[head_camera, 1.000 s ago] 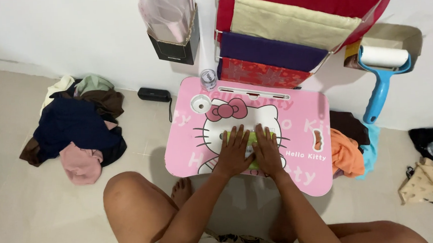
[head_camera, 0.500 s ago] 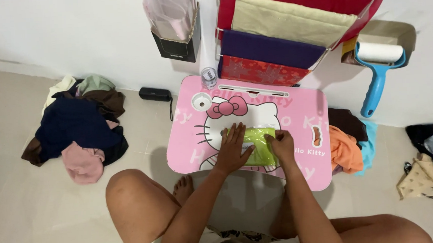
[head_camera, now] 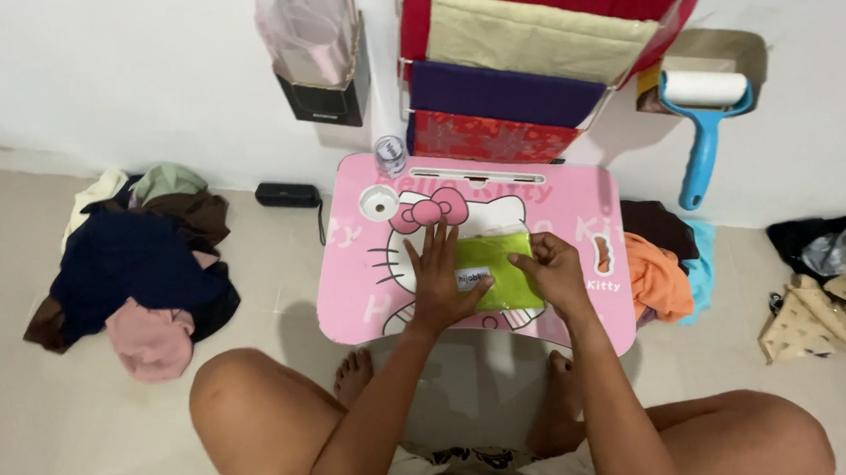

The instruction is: Using a lint roller to remove lint from a small cloth and then inspecting a pair of orange underwear.

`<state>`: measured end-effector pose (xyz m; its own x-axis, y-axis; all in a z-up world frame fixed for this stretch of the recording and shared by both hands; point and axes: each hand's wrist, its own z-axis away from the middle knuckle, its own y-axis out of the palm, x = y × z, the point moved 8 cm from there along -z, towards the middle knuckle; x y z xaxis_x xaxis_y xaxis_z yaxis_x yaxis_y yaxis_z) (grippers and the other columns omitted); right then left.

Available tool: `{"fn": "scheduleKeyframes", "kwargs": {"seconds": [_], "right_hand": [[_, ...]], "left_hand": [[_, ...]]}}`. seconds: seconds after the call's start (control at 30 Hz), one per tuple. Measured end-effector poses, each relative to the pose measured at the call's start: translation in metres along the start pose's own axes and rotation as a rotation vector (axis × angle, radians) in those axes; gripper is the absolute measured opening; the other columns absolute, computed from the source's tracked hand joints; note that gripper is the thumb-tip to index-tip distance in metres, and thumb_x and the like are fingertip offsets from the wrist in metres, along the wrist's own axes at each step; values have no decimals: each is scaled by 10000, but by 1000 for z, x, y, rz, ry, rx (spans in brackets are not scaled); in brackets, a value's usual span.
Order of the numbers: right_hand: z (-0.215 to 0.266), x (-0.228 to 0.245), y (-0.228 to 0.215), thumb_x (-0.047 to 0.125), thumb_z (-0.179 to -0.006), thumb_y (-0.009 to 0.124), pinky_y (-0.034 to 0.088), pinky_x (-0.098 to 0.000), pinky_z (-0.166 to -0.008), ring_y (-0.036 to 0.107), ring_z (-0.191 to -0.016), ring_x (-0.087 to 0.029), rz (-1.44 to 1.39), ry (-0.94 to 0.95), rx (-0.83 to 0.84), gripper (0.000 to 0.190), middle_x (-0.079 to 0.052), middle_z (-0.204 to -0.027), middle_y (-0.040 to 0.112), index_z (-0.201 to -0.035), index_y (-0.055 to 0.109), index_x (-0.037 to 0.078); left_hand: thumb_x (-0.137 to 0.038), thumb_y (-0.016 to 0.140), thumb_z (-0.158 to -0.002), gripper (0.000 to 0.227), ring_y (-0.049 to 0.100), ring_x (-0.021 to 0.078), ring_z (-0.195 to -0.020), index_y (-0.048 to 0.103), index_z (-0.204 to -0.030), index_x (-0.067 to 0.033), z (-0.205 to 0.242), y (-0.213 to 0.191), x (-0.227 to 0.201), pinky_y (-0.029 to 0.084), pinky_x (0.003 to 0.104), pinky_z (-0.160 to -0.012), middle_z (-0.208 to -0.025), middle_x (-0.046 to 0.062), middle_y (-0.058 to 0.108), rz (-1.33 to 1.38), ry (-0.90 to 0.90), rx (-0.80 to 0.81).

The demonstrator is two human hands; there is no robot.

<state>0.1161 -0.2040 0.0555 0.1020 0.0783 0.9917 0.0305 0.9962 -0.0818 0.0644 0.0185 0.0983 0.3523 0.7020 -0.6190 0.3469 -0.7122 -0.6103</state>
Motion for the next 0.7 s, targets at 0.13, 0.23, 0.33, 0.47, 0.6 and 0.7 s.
{"fn": "scheduleKeyframes", "kwargs": {"seconds": [0.13, 0.23, 0.33, 0.47, 0.6, 0.7], "right_hand": [[28, 103, 1, 2, -790, 843, 480, -258, -685, 604, -718, -124, 100, -134, 67, 331, -70, -846, 738, -1094, 713, 24], [45, 162, -9, 31, -800, 850, 453, -226, -645, 578, -740, -125, 187, -177, 34, 288, -36, -807, 717, -1064, 740, 69], [57, 199, -31, 34, -793, 849, 492, -241, -671, 574, -745, -113, 232, -248, 10, 288, -33, -805, 726, -1061, 749, 67], [73, 238, -67, 26, -877, 776, 507, -281, -695, 573, -732, -109, 317, -434, -45, 137, -35, -737, 681, -1003, 782, 81], [97, 261, -116, 105, -849, 862, 540, -421, -925, 677, -994, -236, 333, -459, -93, 448, -158, -1055, 732, -1258, 693, 37], [129, 263, -192, 170, -844, 853, 463, -344, -1091, 581, -1279, -225, 213, -590, -216, 772, -153, -1417, 591, -1494, 457, 35]], "left_hand": [[-496, 886, -695, 1162, 264, 387, -1560, 310, -1611, -73, -60, -19, -37, 56, 596, -1267, -1675, 174, 309, 290, 136, 38], [-376, 909, -695, 850, 603, 322, -1321, 576, -1446, -157, -89, -9, -63, 390, 498, -1181, -1396, 88, 635, 583, 206, 319], [-300, 940, -738, 299, 762, 166, -870, 779, -976, -216, -106, -12, -93, 568, 323, -884, -858, -32, 769, 668, 146, 372], [-246, 916, -749, 233, 706, 98, -818, 781, -935, -208, -119, 6, -130, 552, 298, -854, -841, -46, 752, 776, 92, 467], [-223, 871, -806, 186, 634, 101, -801, 768, -938, -141, -133, 12, -195, 534, 321, -792, -807, 20, 735, 898, 184, 511], [-198, 896, -800, 202, 646, 134, -785, 756, -922, -118, -143, 17, -261, 540, 324, -783, -807, 48, 718, 955, 300, 497]]}}
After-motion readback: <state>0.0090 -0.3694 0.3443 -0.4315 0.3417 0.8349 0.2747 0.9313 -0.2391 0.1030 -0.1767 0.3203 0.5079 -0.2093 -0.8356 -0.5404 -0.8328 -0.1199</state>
